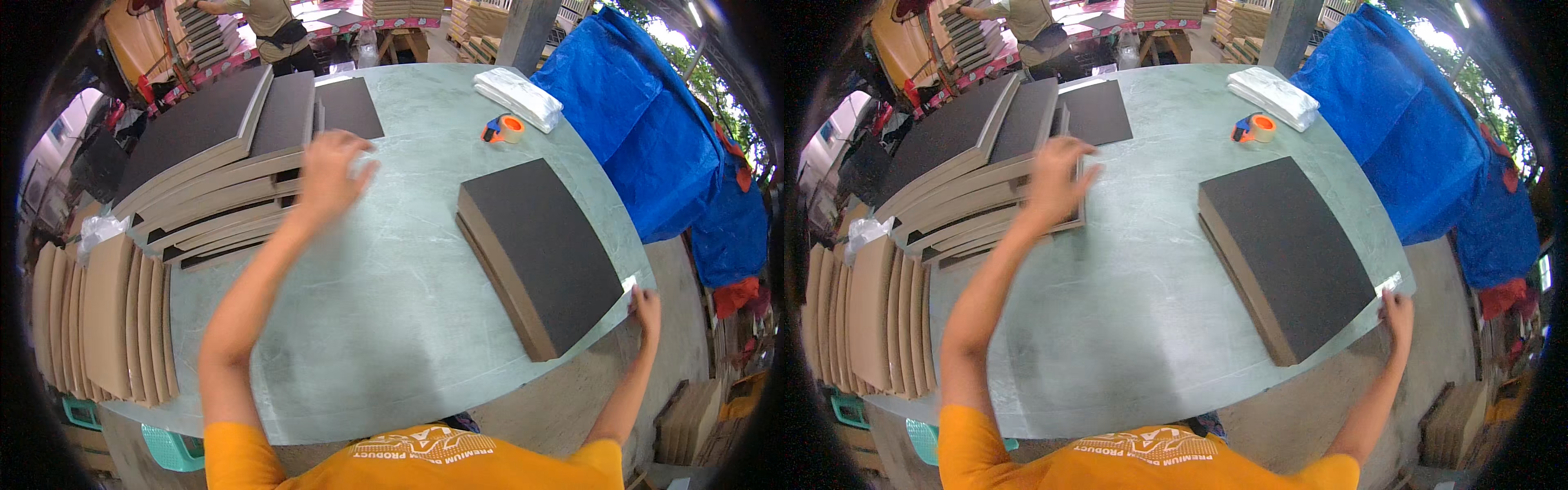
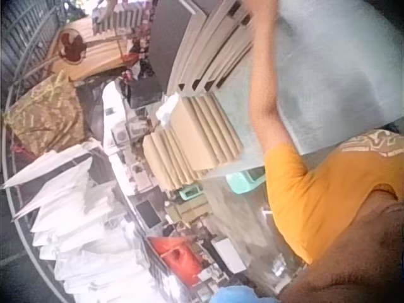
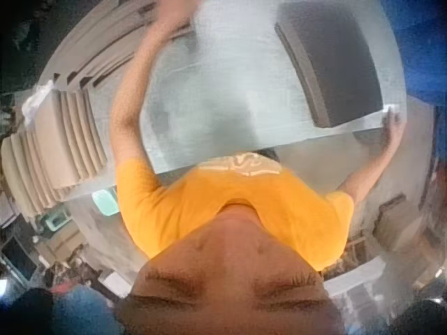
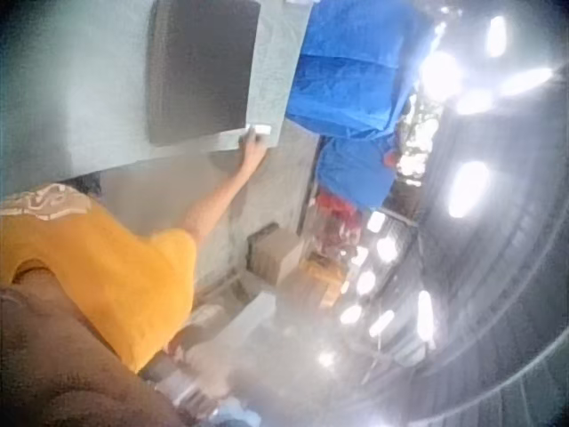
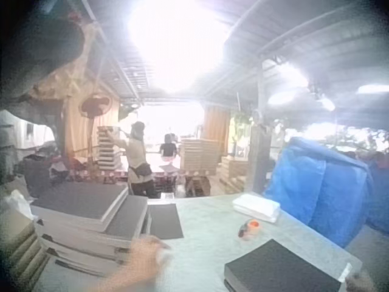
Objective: The person stacks grey boards onto a central pile on a table. The person picks up individual boards from one pile and aligns them carefully with the growing stack, ensuring the edges are flush.
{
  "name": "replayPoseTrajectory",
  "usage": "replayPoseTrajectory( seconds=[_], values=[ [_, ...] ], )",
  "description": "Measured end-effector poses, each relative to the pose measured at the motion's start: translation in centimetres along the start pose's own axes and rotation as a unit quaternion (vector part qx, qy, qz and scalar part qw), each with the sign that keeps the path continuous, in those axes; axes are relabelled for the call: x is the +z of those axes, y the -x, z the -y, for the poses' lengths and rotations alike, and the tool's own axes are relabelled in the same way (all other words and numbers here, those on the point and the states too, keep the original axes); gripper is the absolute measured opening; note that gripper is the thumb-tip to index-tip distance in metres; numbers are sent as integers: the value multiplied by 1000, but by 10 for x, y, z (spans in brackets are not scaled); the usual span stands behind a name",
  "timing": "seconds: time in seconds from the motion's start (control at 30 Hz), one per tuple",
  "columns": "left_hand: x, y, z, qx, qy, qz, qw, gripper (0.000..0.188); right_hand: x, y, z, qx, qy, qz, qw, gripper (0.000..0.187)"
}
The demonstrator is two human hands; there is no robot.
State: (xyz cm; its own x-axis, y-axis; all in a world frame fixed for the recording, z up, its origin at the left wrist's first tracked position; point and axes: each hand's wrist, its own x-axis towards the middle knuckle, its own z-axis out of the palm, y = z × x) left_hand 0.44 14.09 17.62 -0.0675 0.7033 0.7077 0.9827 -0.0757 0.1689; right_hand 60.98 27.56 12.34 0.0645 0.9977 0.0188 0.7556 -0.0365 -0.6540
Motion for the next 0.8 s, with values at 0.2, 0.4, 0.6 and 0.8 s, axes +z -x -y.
replayPoseTrajectory(
  seconds=[0.2, 0.4, 0.6, 0.8],
  values=[
    [176, -43, -93, -109, 102, 255, 955, 48, 43, 77, -21, 205, -261, 258, 907, 65],
    [238, -72, -94, -241, 121, 411, 871, 78, 45, 65, 0, 222, -354, 443, 793, 80],
    [230, -78, -109, -253, 75, 421, 868, 83, 42, 48, -6, 267, -424, 495, 710, 94],
    [223, -64, -111, -258, 43, 393, 881, 78, 42, 44, -9, 292, -435, 506, 685, 91]
  ],
)
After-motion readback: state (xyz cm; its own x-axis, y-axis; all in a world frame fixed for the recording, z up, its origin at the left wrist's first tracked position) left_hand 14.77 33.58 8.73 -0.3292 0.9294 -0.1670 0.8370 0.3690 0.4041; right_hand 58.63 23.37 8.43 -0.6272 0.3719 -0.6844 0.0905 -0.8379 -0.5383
